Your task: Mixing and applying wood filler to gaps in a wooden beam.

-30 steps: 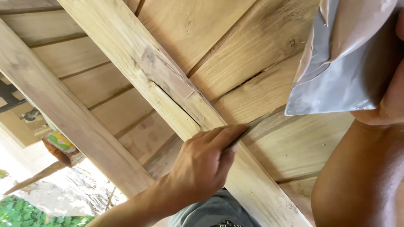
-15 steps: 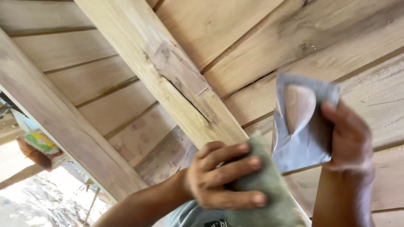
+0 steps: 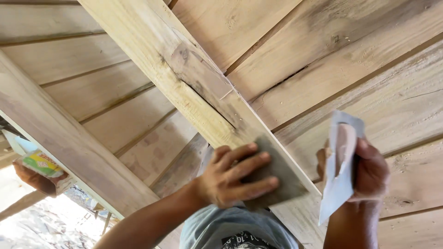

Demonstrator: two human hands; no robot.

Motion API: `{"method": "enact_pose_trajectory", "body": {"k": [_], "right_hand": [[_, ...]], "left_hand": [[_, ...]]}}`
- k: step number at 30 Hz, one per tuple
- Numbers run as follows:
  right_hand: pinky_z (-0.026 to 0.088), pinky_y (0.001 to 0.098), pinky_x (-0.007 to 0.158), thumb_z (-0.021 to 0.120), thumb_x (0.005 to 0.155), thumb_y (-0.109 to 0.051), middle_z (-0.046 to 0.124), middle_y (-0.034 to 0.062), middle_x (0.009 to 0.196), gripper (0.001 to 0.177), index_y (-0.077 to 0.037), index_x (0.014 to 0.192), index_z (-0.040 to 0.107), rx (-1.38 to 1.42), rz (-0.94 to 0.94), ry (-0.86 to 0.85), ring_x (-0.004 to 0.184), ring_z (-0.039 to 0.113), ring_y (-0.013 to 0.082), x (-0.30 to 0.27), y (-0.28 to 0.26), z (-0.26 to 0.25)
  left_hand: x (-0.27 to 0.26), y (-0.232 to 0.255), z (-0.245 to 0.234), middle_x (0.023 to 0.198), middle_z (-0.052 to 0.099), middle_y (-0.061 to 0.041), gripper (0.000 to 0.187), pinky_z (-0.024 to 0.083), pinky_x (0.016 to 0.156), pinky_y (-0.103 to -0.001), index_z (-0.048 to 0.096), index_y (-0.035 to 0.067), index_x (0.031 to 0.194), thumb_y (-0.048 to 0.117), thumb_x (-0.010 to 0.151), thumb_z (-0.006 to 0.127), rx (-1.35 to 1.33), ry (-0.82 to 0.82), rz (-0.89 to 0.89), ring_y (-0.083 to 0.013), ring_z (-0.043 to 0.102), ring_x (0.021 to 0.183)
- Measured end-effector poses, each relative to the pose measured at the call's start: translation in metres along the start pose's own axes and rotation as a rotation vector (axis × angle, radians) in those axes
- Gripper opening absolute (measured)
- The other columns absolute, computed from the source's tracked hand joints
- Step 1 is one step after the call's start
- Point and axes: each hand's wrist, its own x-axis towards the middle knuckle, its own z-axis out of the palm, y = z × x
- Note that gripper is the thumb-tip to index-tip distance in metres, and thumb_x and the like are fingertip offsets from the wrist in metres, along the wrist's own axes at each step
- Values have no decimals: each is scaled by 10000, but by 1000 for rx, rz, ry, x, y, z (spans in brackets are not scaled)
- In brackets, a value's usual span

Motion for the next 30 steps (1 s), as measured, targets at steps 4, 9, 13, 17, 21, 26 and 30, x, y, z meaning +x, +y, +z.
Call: {"method": "enact_pose_trajectory", "body": {"k": [4, 9, 13, 17, 21, 26, 30], "right_hand": [[578, 473, 989, 467, 1165, -124, 640, 272, 1324, 364, 109, 1445, 457, 76, -74, -76, 1141, 682, 377, 0, -6, -22], [585, 497, 979, 463, 1186, -121, 638, 290, 1334, 351, 114, 1445, 449, 102, -132, -86, 1131, 685, 395, -4, -4, -40], [582, 493, 983, 482, 1185, -139, 637, 287, 1339, 353, 103, 1440, 450, 67, -169, -38, 1142, 685, 388, -9, -9, -66], [583, 491, 982, 487, 1181, -134, 637, 289, 1337, 347, 99, 1435, 456, 47, -213, -53, 1142, 686, 387, -5, -16, -95], [585, 489, 980, 492, 1177, -129, 637, 292, 1336, 341, 96, 1431, 462, 27, -266, -43, 1142, 688, 387, -8, -25, -127], [586, 487, 979, 498, 1172, -123, 637, 294, 1335, 333, 91, 1426, 470, 4, -313, -56, 1143, 690, 386, 3, -29, -172], [588, 484, 978, 503, 1168, -118, 637, 296, 1334, 327, 87, 1422, 476, -24, -327, -64, 1143, 691, 385, 14, -18, -224]], "left_hand": [[-20, -36, -19, 1513, 503, -126, 555, 431, 989, -478, 612, 221, 1391, 537, 961, 761, 241, 1, -182, -311, 556, 1304], [0, -76, -58, 1552, 540, -66, 498, 389, 1033, -461, 652, 216, 1426, 112, 941, 688, 489, -249, -375, -296, 523, 1367], [7, -92, -55, 1533, 562, -52, 587, 367, 987, -454, 673, 201, 1416, 46, 850, 690, 597, -378, -334, -292, 520, 1354], [9, -89, -54, 1534, 557, -37, 559, 357, 994, -454, 658, 203, 1424, 53, 887, 700, 603, -384, -273, -285, 509, 1371], [14, -79, -60, 1507, 567, -45, 634, 357, 965, -467, 655, 202, 1400, 42, 786, 682, 511, -498, -338, -301, 510, 1346], [34, -74, -81, 1462, 572, -56, 607, 336, 878, -504, 660, 190, 1341, 94, 742, 703, 413, -640, -359, -302, 514, 1294], [35, -83, -97, 1415, 629, -32, 615, 362, 952, -491, 681, 222, 1314, 40, 728, 647, 366, -764, -373, -281, 574, 1266]]}}
